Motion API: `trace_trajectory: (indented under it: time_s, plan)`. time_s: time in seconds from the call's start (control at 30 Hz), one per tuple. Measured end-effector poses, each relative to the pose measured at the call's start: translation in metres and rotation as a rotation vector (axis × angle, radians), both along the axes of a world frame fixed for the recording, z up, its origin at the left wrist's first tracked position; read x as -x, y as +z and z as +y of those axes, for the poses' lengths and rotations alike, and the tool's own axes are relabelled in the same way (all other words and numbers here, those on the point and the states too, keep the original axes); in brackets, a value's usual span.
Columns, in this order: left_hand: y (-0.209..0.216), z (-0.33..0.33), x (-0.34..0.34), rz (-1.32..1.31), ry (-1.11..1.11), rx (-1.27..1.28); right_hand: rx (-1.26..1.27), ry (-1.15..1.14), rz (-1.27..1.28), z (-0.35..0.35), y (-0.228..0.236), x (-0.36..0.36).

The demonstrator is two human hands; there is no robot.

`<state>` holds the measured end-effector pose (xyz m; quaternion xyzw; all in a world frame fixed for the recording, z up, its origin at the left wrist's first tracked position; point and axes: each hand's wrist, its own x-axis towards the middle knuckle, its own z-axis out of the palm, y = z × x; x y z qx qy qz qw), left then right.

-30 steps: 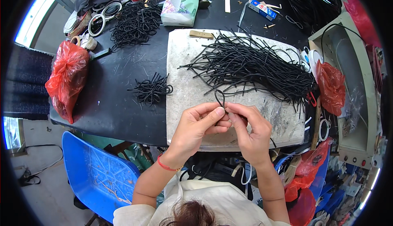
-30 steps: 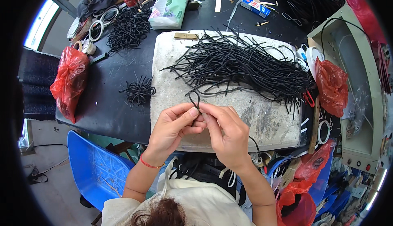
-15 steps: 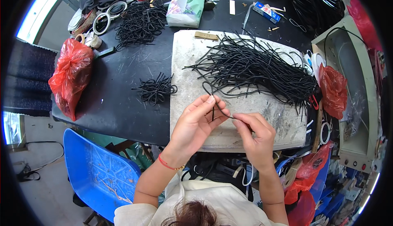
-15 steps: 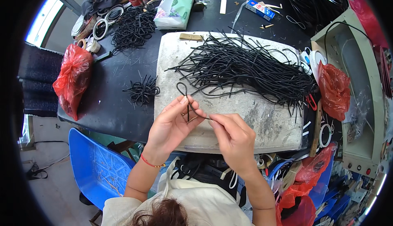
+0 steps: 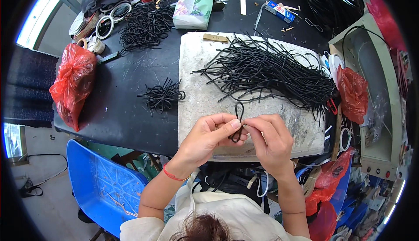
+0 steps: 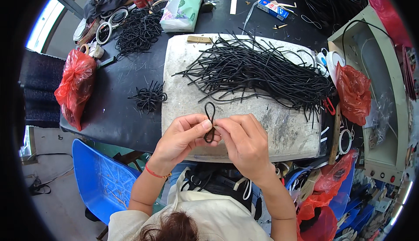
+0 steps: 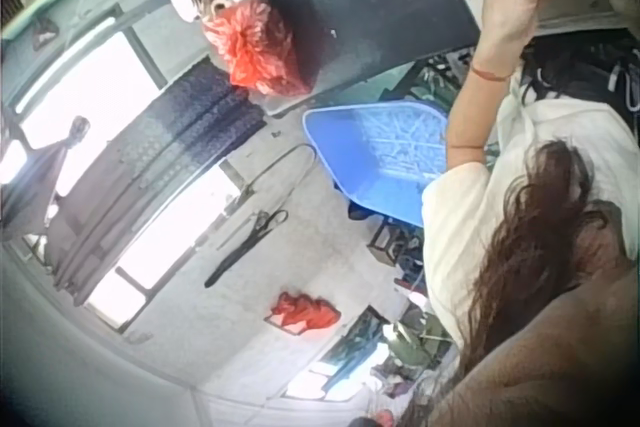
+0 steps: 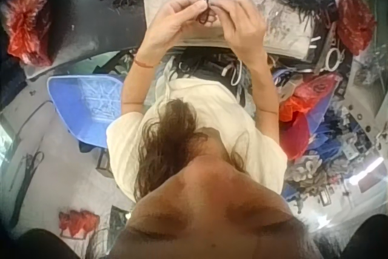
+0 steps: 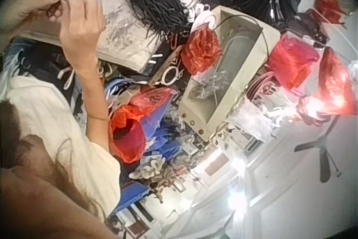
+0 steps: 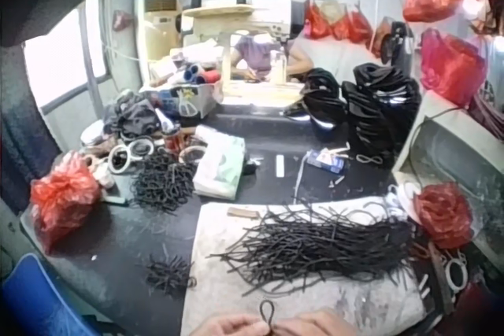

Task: The person sits at a cluttered workbench and repeatedly ties black cords into loops by hand. They pick up individual cords from a large pile, form a loop, and secure it with a knot before placing the finished item on the table.

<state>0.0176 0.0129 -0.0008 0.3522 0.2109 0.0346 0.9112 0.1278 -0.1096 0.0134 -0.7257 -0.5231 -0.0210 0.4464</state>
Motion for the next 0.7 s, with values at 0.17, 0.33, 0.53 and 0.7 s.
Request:
trace_trajectory:
  time_s: [0.17, 0.33, 0.53, 0.7]
  plan:
    - [-0.001, -0.002, -0.001, 0.008, 0.024, -0.092, -0.027, -0.023, 0.01, 0.001, -0.006, 0.002]
    - [0.003, -0.001, 0.002, 0.002, 0.003, -0.292, -0.056, -0.006, 0.076, 0.0, -0.006, 0.003]
    - [0.001, 0.003, 0.004, 0.086, -0.035, -0.449, 0.075, -0.035, 0.095, -0.01, 0.006, 0.002]
    - [0.0, 0.003, 0.004, 0.057, -0.107, -1.128, 0.227, 0.216, -0.279, -0.015, 0.041, 0.001]
